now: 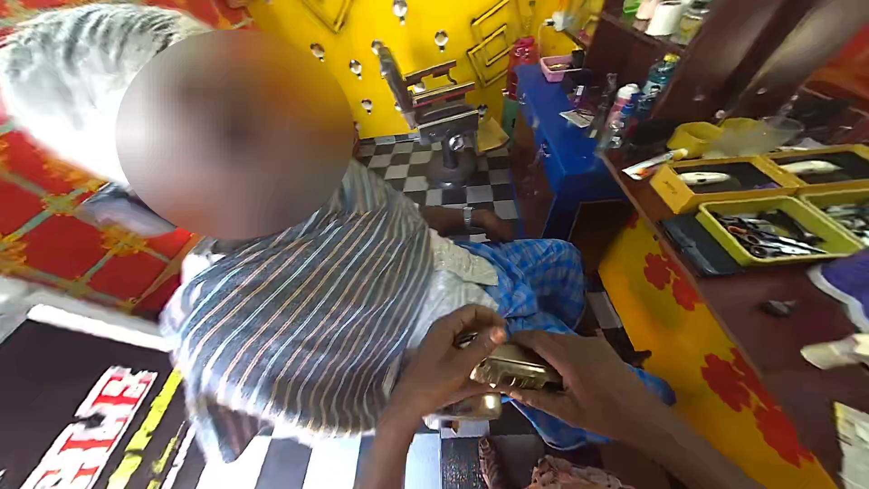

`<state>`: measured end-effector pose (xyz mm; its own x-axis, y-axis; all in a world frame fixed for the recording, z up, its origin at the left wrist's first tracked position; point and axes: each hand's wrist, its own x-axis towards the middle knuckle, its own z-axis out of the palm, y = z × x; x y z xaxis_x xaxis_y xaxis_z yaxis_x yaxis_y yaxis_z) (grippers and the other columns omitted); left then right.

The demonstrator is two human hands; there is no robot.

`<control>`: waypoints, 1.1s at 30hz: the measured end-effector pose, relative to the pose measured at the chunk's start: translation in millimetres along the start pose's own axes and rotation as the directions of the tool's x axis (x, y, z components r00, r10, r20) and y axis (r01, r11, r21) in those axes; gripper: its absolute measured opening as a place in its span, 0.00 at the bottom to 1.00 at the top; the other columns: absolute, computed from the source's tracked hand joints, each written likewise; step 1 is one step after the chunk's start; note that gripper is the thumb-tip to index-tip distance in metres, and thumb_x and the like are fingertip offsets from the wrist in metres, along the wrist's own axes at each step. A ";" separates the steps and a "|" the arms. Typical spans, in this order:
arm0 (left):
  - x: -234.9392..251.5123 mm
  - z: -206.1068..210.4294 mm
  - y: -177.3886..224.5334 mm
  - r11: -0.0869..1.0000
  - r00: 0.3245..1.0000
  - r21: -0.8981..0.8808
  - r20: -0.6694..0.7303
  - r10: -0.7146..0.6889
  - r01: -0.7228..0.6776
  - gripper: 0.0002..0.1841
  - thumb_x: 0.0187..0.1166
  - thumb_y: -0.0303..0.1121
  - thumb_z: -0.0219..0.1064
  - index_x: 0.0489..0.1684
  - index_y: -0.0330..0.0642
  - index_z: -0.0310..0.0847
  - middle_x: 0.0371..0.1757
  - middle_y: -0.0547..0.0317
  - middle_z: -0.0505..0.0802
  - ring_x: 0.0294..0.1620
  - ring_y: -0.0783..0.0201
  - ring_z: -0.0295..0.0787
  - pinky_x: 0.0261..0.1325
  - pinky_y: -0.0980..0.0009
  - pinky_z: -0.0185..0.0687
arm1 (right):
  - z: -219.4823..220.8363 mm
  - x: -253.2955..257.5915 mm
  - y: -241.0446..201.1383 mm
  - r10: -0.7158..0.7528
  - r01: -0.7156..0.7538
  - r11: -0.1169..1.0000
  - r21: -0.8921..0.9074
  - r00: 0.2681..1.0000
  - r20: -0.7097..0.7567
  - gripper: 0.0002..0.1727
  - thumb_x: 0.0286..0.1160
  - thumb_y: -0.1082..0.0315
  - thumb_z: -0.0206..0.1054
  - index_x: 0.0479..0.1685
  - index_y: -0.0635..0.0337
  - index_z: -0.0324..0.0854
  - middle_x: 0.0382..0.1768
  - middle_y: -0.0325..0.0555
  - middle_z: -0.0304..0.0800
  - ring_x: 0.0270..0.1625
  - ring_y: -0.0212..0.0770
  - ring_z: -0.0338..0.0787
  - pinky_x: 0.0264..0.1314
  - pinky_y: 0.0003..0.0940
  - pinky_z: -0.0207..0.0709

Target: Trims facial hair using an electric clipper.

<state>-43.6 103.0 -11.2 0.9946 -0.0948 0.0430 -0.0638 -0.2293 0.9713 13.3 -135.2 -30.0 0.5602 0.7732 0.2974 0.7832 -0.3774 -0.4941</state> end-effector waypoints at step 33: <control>245.6 266.5 -1.9 0.837 0.729 -0.056 0.525 -0.439 0.544 0.49 0.87 0.66 0.19 0.62 0.40 0.87 0.57 0.49 0.95 0.61 0.57 0.91 0.65 0.59 0.83 | -123.3 -160.7 177.0 0.808 -0.846 0.498 0.191 0.532 0.251 0.37 0.70 0.33 0.68 0.72 0.47 0.78 0.45 0.48 0.92 0.50 0.53 0.92 0.54 0.58 0.83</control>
<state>178.8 -178.0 -64.9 0.7098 -0.4772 -0.5182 0.4926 -0.1895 0.8493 95.2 -389.1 -64.4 0.8637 0.2346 -0.4462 -0.1353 -0.7447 -0.6535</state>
